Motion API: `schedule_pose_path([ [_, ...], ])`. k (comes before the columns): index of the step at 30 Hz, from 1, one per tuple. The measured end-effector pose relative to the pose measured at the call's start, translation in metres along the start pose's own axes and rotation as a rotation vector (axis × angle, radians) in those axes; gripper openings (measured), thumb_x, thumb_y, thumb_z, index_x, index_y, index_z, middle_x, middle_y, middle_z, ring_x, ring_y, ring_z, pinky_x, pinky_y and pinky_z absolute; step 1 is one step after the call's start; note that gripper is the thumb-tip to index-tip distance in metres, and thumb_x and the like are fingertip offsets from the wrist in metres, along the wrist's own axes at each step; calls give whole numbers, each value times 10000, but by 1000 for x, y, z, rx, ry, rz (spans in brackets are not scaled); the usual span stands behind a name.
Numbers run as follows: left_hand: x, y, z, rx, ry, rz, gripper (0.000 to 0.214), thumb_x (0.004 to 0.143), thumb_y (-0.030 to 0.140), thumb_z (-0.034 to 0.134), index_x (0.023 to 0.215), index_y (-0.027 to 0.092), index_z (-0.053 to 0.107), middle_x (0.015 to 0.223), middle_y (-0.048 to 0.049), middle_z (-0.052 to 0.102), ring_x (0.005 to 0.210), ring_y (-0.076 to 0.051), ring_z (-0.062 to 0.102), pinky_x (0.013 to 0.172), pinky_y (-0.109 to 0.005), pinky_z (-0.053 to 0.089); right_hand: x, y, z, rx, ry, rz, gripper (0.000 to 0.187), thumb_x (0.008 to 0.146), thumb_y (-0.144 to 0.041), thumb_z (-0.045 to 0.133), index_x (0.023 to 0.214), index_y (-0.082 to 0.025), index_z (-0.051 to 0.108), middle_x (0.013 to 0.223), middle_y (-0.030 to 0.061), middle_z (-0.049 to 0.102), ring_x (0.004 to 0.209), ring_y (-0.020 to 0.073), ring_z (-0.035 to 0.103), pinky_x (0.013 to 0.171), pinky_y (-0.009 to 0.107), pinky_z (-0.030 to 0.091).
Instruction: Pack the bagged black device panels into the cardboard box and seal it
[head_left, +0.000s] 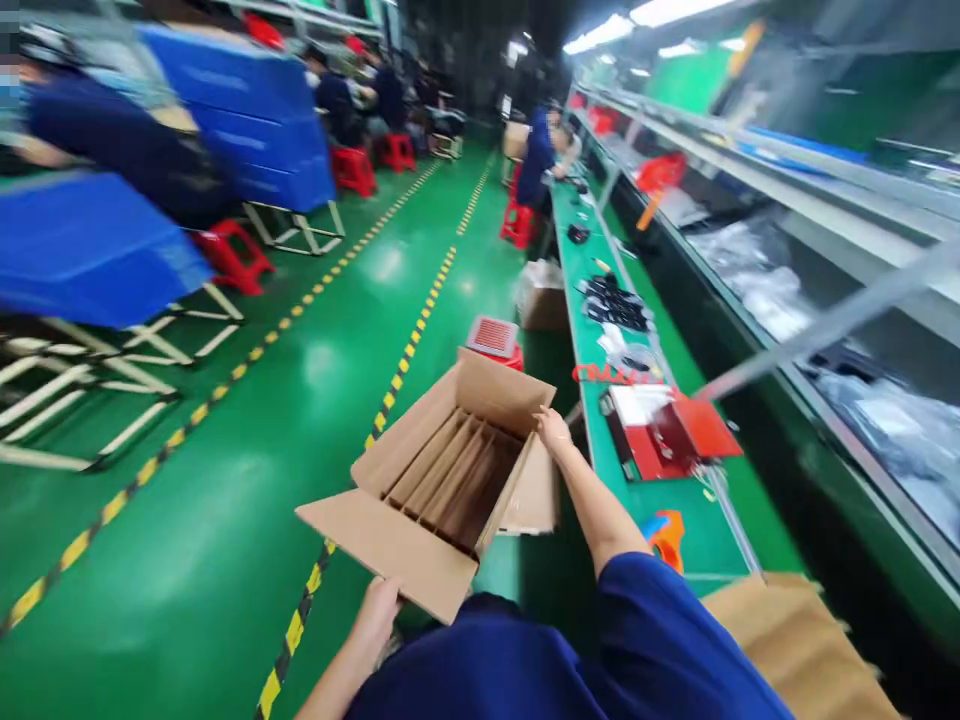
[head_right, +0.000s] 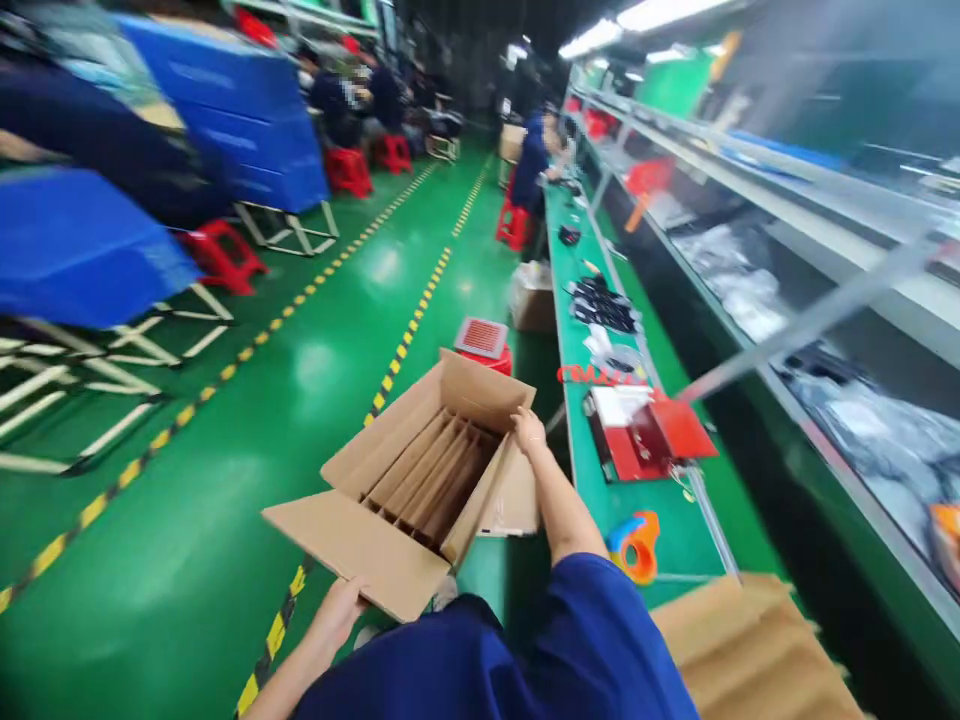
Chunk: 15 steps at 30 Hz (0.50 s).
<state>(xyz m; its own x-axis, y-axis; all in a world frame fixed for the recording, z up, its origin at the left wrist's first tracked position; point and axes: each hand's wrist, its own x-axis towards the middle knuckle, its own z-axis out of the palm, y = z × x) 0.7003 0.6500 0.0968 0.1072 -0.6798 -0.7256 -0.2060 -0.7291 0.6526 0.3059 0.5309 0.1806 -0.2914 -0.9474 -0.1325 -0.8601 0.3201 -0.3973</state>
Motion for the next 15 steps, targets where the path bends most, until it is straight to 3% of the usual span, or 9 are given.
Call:
schedule_pose_path([
  [2, -3, -11, 20, -3, -78, -102, 206, 799, 41, 467, 704, 192, 570, 669, -19, 697, 790, -195, 726, 716, -271, 564, -17, 6, 34, 136, 54, 178, 466, 969, -264, 466, 1417, -153, 530, 1513, 131, 473, 1431, 274, 405, 1177, 468, 325],
  [5, -3, -20, 30, -14, -124, -200, 222, 793, 39, 460, 662, 202, 536, 618, 2, 666, 787, -181, 716, 758, -257, 557, -62, -9, 89, 291, 128, 346, 830, 897, -364, 571, 1563, -24, 211, 1596, 239, 289, 1490, 342, 286, 1172, 502, 325],
  [8, 0, -21, 30, 1, -163, -251, 210, 792, 58, 470, 661, 213, 525, 621, 10, 665, 841, -176, 716, 815, -250, 543, -104, -22, 124, 412, 103, 420, 1020, 813, -365, 663, 1572, 13, 97, 1551, 285, 349, 1416, 366, 420, 1064, 463, 471],
  [11, -2, -16, 31, 64, -252, -286, 161, 806, 131, 512, 675, 220, 538, 715, 0, 709, 982, -182, 708, 868, -248, 520, -113, -8, 125, 486, 98, 467, 956, 812, -274, 622, 1599, -94, 109, 1453, 195, 528, 1287, 319, 578, 1025, 418, 516],
  [13, -9, -11, 33, 107, -357, -321, 107, 832, 251, 561, 737, 227, 603, 842, -19, 750, 1074, -202, 689, 882, -278, 513, -103, 16, 111, 509, 117, 479, 889, 828, -225, 560, 1606, -189, 131, 1459, 108, 545, 1308, 264, 564, 1090, 394, 468],
  [15, -19, -2, 36, 219, -531, -328, 212, 822, 431, 623, 825, 223, 665, 950, -60, 765, 1100, -247, 681, 897, -327, 508, -88, 40, 96, 526, 126, 476, 839, 833, -197, 524, 1598, -238, 181, 1472, 56, 540, 1350, 224, 524, 1129, 370, 426],
])
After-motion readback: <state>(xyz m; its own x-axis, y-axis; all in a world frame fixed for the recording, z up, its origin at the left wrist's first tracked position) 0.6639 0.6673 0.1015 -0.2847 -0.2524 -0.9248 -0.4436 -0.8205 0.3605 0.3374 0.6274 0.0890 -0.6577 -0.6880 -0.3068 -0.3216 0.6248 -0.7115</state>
